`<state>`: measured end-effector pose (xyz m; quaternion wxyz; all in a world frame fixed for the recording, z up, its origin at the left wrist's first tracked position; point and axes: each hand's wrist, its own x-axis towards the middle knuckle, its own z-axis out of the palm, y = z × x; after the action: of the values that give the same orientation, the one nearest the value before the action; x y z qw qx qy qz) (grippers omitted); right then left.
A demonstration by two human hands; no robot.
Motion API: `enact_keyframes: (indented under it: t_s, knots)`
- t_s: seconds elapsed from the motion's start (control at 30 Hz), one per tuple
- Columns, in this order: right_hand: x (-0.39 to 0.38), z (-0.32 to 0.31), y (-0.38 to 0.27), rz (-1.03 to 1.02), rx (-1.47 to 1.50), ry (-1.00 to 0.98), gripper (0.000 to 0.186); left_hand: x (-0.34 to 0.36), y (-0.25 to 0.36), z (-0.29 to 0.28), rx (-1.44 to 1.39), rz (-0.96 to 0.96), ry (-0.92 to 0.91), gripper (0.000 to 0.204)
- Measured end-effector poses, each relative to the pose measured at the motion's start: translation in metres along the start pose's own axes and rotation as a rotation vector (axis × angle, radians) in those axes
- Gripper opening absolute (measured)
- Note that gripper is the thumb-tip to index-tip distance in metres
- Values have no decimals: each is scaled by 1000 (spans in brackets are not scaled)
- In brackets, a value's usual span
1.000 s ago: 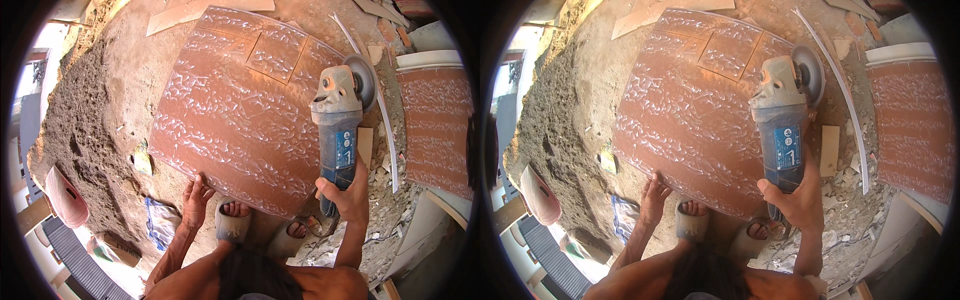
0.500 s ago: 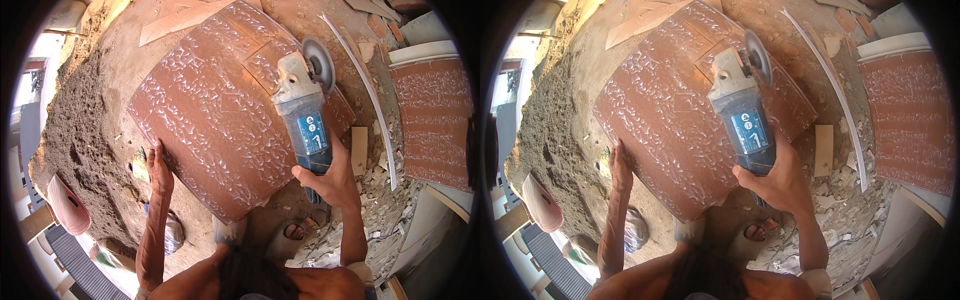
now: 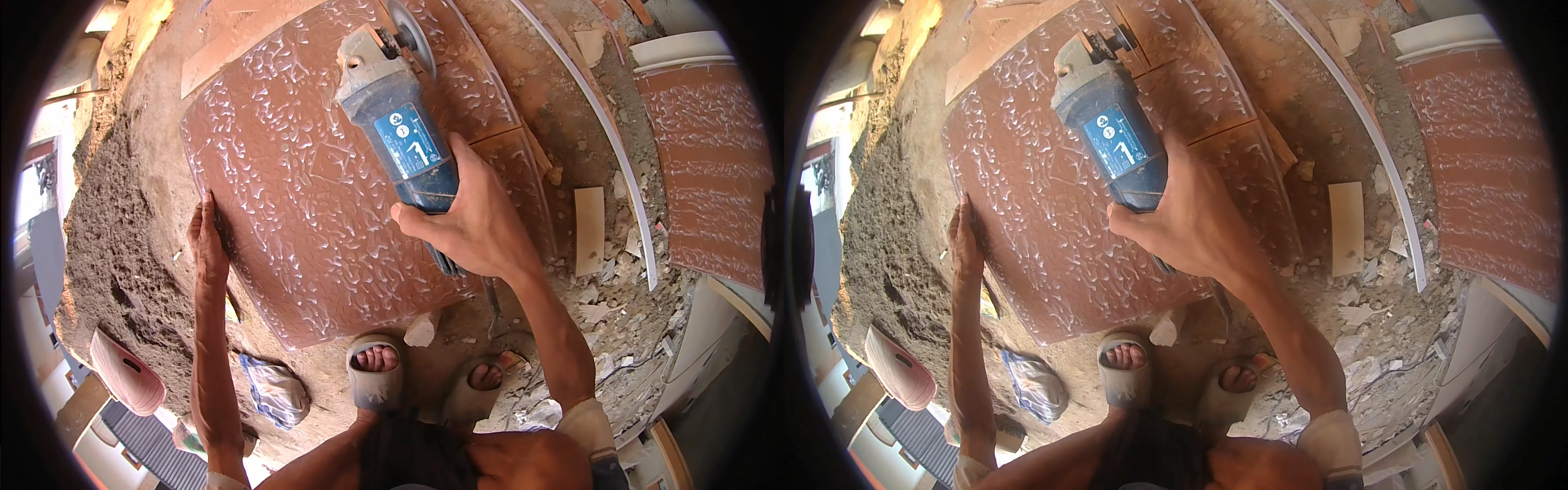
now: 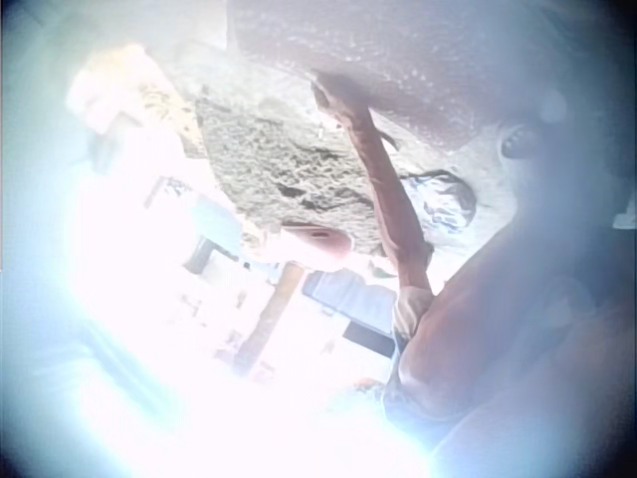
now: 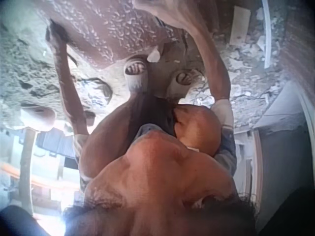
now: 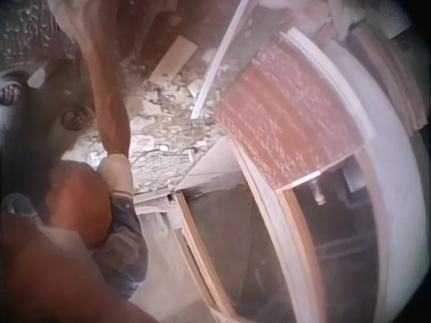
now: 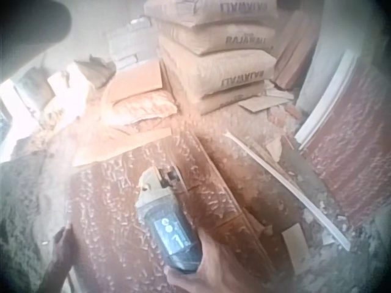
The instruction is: The person uses an angle grinder to cut a rectangular notch out of a large ceramic tile and then breaks off the cut piece by hand.
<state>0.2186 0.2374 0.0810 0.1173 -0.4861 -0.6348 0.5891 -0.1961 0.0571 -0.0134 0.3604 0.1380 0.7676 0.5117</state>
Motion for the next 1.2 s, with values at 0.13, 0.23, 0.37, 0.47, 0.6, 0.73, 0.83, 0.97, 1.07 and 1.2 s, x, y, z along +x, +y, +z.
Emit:
enact_keyframes:
  t_s: [0.13, 0.23, 0.37, 0.47, 0.6, 0.73, 0.83, 0.97, 1.07, 1.2]
  knots:
    - [16, 6, 3, -44, 39, 41, 58, -5, 4, -3, 42, 3, 41, 33]
    - [25, 4, 3, -62, 12, 54, 56, -8, 6, 1, 7, 9, 68, 32]
    - [33, 5, 7, -65, -12, 38, 57, -7, 4, -4, 27, 32, 66, 32]
    - [35, 7, 10, -60, -1, 27, 57, -2, 0, -16, 51, 34, 39, 32]
    - [38, 8, 14, -68, -2, 35, 57, -3, -1, -15, 21, 24, 38, 31]
    - [39, 10, 16, -71, 3, 34, 57, -2, -4, -23, 4, 4, 12, 28]
    - [39, 10, 14, -66, 7, 31, 56, -3, -3, -17, 38, 29, 53, 27]
    - [38, 10, 14, -40, 13, 23, 55, -7, 0, -14, 19, 17, 48, 28]
    - [39, 11, 16, -48, -5, 27, 56, -9, -1, -15, 18, 6, 43, 28]
    - [37, 11, 16, -47, -13, 31, 57, -11, 0, -14, 15, 9, 47, 27]
